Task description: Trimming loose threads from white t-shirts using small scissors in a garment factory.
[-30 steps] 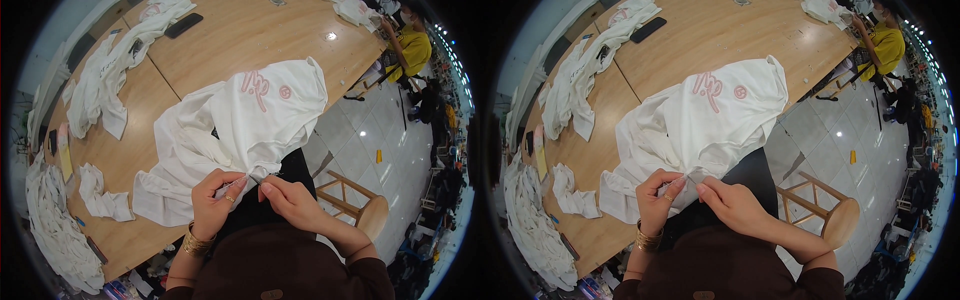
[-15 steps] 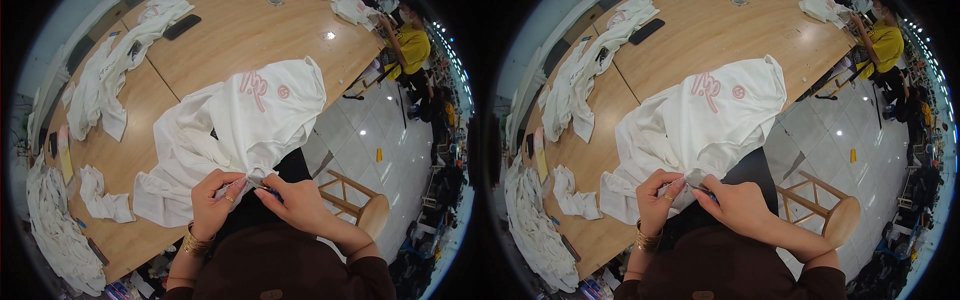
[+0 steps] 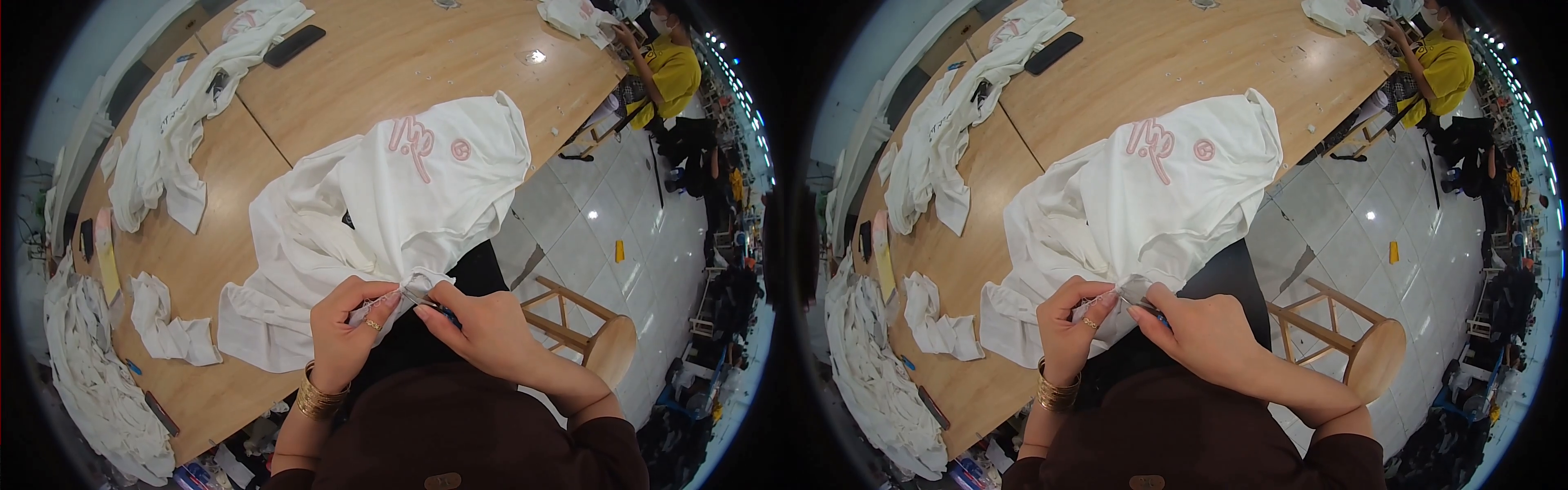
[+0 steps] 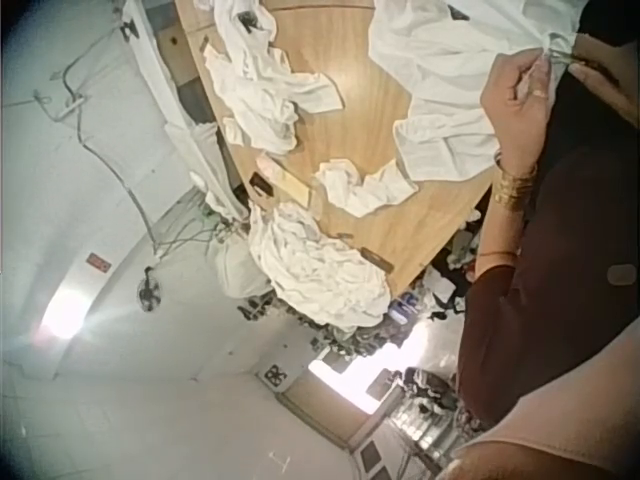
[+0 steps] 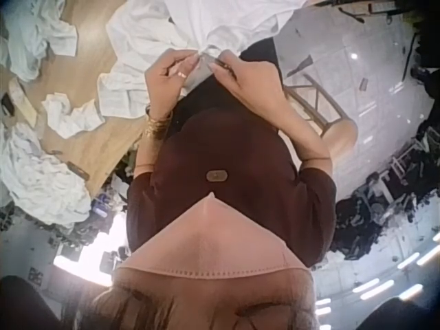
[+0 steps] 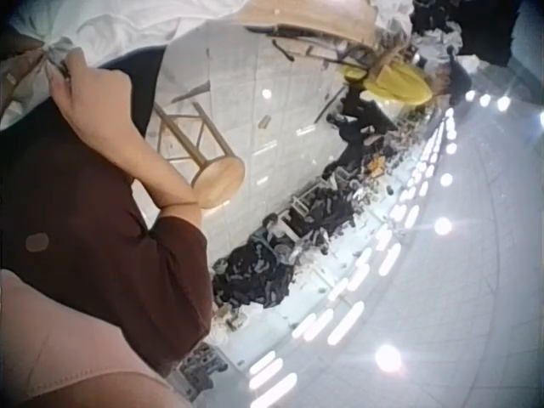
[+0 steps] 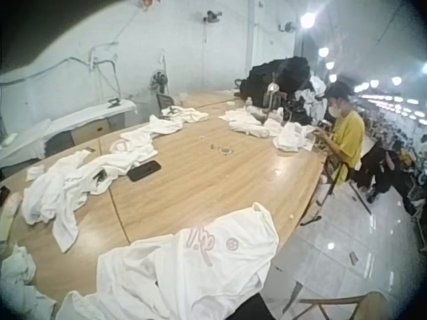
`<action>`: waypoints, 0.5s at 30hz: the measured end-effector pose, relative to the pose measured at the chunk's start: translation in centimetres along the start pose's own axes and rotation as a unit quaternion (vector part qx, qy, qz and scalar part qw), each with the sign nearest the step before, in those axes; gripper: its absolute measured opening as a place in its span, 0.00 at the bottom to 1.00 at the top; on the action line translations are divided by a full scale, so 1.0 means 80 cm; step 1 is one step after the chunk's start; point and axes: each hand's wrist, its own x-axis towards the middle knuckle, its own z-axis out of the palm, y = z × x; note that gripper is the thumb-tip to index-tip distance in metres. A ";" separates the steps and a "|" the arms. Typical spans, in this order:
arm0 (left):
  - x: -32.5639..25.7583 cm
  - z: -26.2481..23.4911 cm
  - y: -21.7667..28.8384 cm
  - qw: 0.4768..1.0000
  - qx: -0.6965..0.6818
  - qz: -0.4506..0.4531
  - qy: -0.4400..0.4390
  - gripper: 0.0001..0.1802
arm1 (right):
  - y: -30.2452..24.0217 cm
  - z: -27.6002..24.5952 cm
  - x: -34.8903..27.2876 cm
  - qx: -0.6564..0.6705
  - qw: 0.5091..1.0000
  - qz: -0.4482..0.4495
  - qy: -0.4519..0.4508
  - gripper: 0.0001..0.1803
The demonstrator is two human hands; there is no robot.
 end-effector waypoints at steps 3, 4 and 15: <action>0.000 -0.001 -0.002 1.000 0.005 0.002 -0.002 0.05 | -0.001 0.001 0.001 -0.003 1.000 0.002 0.004 0.15; 0.000 -0.001 -0.002 1.000 0.008 0.002 -0.003 0.05 | -0.001 0.002 0.002 -0.005 1.000 0.003 0.009 0.15; -0.001 -0.007 -0.004 0.999 -0.033 -0.030 -0.021 0.06 | 0.004 0.014 0.002 0.115 0.992 0.055 -0.004 0.12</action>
